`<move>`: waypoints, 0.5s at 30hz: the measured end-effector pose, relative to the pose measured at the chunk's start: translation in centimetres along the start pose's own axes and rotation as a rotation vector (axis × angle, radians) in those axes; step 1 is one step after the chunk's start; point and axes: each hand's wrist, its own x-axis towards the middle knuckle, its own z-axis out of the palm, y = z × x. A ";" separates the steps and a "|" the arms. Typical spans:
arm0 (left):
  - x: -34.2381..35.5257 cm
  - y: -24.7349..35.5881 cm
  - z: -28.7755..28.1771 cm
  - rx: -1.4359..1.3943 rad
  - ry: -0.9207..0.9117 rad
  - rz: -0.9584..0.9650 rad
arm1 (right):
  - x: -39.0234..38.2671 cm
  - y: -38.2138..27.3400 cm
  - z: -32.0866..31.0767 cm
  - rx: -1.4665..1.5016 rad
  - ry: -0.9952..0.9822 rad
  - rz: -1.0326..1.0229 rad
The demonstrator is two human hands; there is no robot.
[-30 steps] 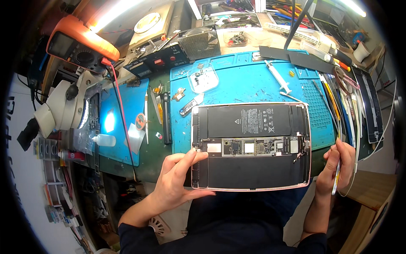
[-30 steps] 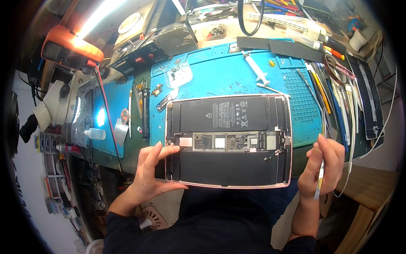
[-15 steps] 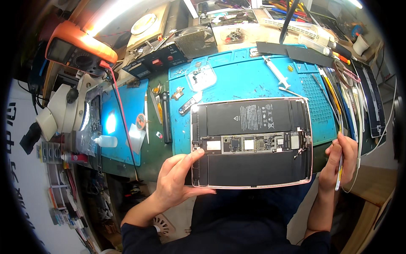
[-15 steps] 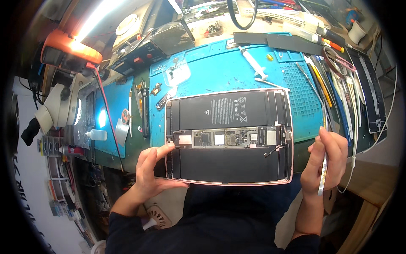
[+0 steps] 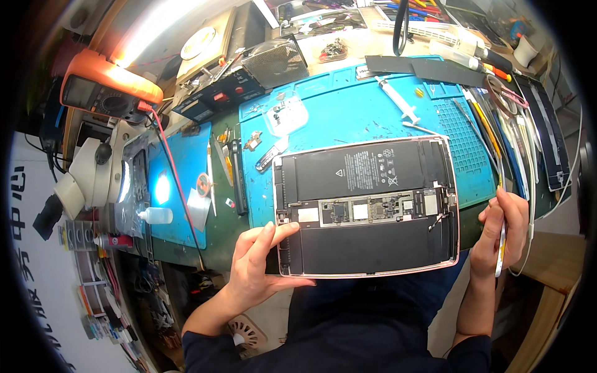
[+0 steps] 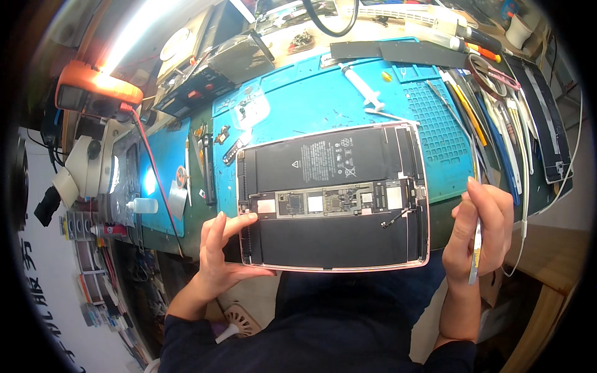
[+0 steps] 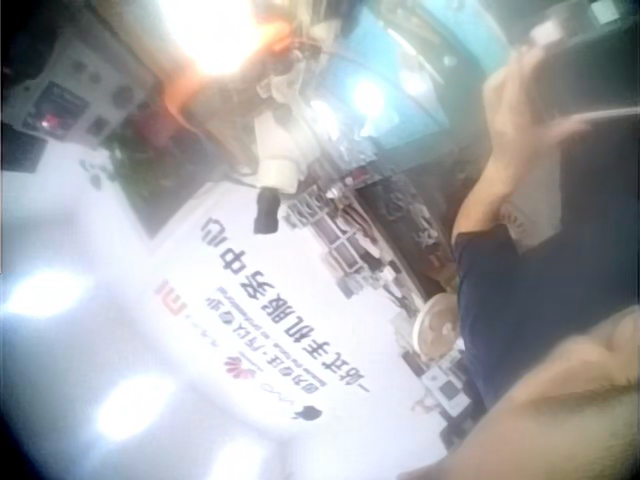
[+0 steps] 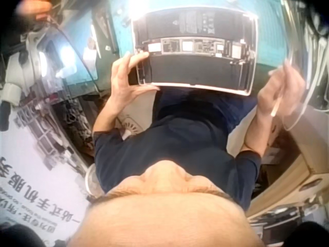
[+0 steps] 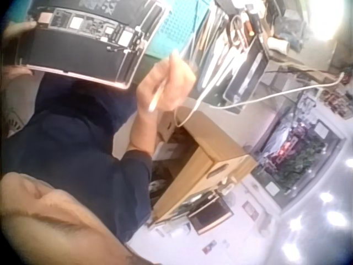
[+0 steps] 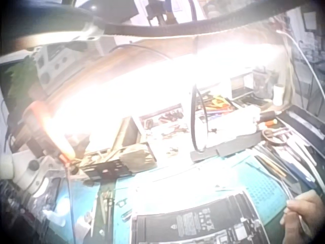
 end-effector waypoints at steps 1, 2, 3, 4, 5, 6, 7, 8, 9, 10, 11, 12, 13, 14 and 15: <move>-0.1 0.0 0.0 0.001 -0.004 -0.006 | 0.0 0.0 0.0 0.002 -0.001 0.000; -0.1 0.0 -0.1 0.001 -0.007 -0.011 | 0.0 0.0 0.0 0.004 -0.003 -0.001; -0.1 0.0 0.0 0.000 -0.007 -0.010 | 0.0 0.0 0.0 0.003 -0.002 -0.002; -0.1 0.0 0.0 -0.002 -0.007 -0.010 | 0.0 0.0 -0.1 0.001 -0.001 -0.003; -0.1 0.0 0.0 -0.003 -0.007 -0.010 | 0.1 0.0 -0.1 0.001 0.000 -0.004; -0.1 0.0 0.0 -0.009 -0.009 -0.011 | 0.1 0.0 -0.1 0.004 0.001 -0.002; -0.1 -0.1 0.0 -0.015 -0.011 -0.011 | 0.0 0.0 -0.1 0.007 0.003 0.000; -0.1 -0.1 0.0 -0.021 -0.012 -0.013 | 0.0 0.0 0.0 0.011 0.003 0.001; -0.1 -0.1 0.0 -0.034 -0.013 -0.019 | -0.1 0.1 0.0 0.014 -0.005 -0.006; 0.0 -0.1 0.0 -0.047 -0.014 -0.026 | -0.2 0.2 0.0 0.017 -0.014 -0.012; 0.1 -0.1 -0.1 -0.061 -0.016 -0.032 | -0.2 0.2 -0.1 0.019 -0.021 -0.017; 0.1 -0.1 -0.1 -0.058 -0.023 -0.038 | -0.2 0.2 -0.1 0.022 -0.020 -0.015; 0.0 -0.1 -0.1 -0.054 -0.029 -0.044 | -0.2 0.2 -0.1 0.026 -0.019 -0.013; 0.0 -0.1 -0.1 -0.053 -0.036 -0.048 | -0.1 0.1 -0.1 0.027 -0.017 -0.011; 0.1 0.0 -0.2 -0.041 -0.037 -0.042 | -0.1 0.1 -0.1 0.023 -0.008 -0.008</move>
